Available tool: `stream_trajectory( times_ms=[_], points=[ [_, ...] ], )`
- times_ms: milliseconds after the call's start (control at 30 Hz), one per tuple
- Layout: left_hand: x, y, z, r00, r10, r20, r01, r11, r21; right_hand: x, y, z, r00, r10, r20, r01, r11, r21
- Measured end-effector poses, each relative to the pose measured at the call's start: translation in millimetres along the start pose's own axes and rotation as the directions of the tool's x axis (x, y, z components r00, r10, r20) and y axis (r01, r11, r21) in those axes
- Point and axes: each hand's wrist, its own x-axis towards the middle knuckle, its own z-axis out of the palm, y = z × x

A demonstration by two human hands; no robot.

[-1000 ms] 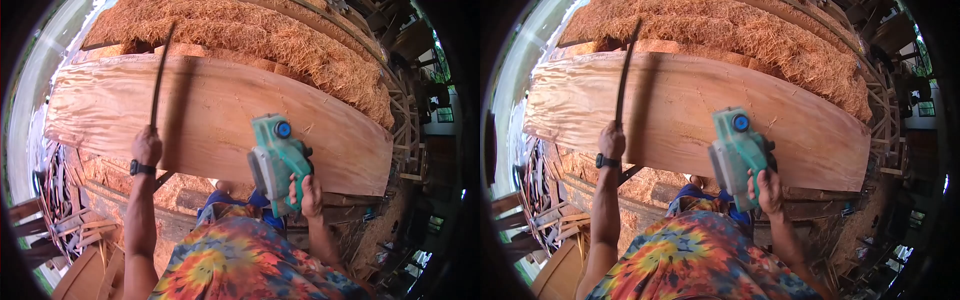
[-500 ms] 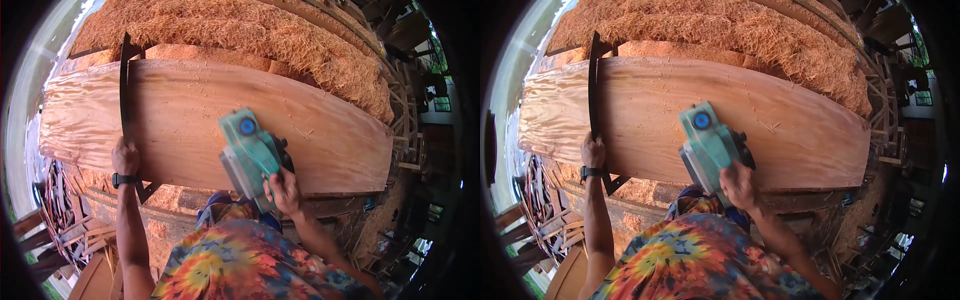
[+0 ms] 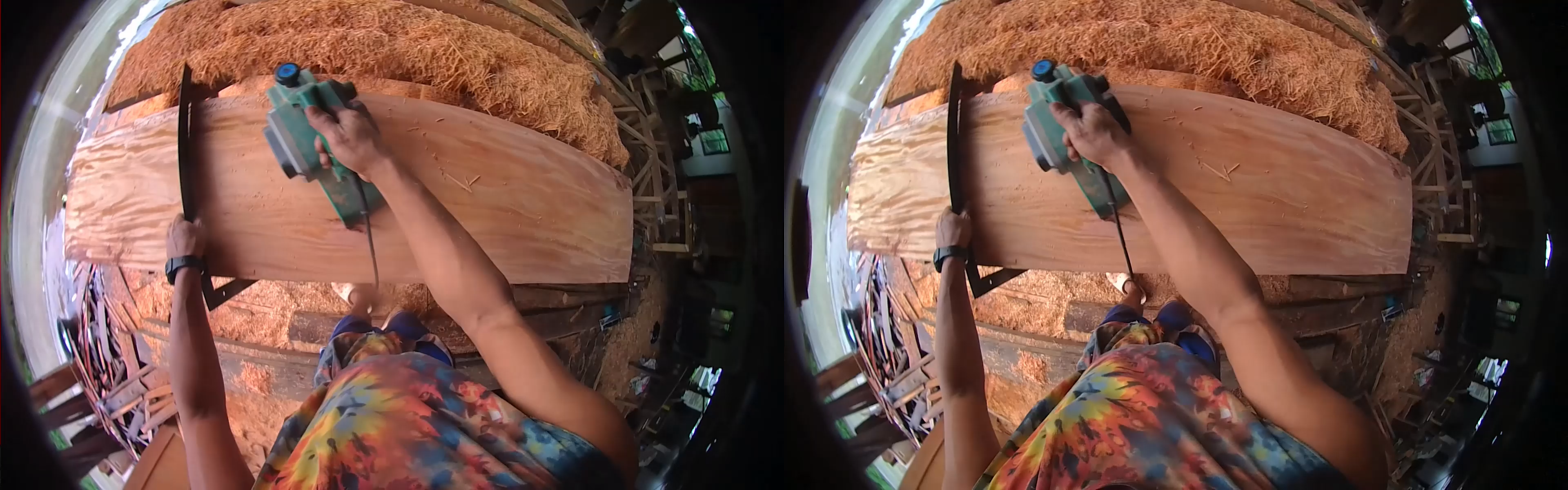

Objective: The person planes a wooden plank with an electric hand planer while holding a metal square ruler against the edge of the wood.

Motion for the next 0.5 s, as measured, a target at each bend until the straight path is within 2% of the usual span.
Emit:
stream_trajectory(
  times_ms=[33, 67, 167, 200, 300, 400, 500],
  points=[
    [-8, 4, -4, 1.000, -0.019, 0.012, 0.018, 0.997, 0.073, -14, 2, -3, 1.000, 0.016, -0.013, -0.017, 1.000, -0.016],
    [-31, 28, -27, 0.980, -0.196, 0.037, 0.197, 0.980, -0.013, -30, 3, -6, 0.999, 0.035, -0.024, -0.036, 0.999, -0.032],
    [-15, -5, 24, 0.958, -0.153, -0.242, 0.130, 0.985, -0.109, -109, 0, -11, 0.989, 0.124, -0.081, -0.127, 0.991, -0.029],
    [-8, -12, 35, 0.951, -0.133, -0.279, 0.094, 0.985, -0.147, -139, -4, -12, 0.982, 0.159, -0.104, -0.162, 0.987, -0.021],
    [-14, -1, 5, 0.996, -0.051, -0.067, 0.041, 0.988, -0.147, -223, 2, -22, 0.979, 0.152, -0.137, -0.162, 0.984, -0.069],
    [-11, 3, 4, 0.998, -0.057, -0.005, 0.057, 0.998, -0.026, -282, 15, -34, 0.983, 0.150, -0.105, -0.162, 0.980, -0.115],
    [-12, 9, -2, 0.997, -0.078, 0.020, 0.078, 0.997, 0.009, -301, 15, -33, 0.978, 0.176, -0.113, -0.181, 0.983, -0.038]
  ],
)
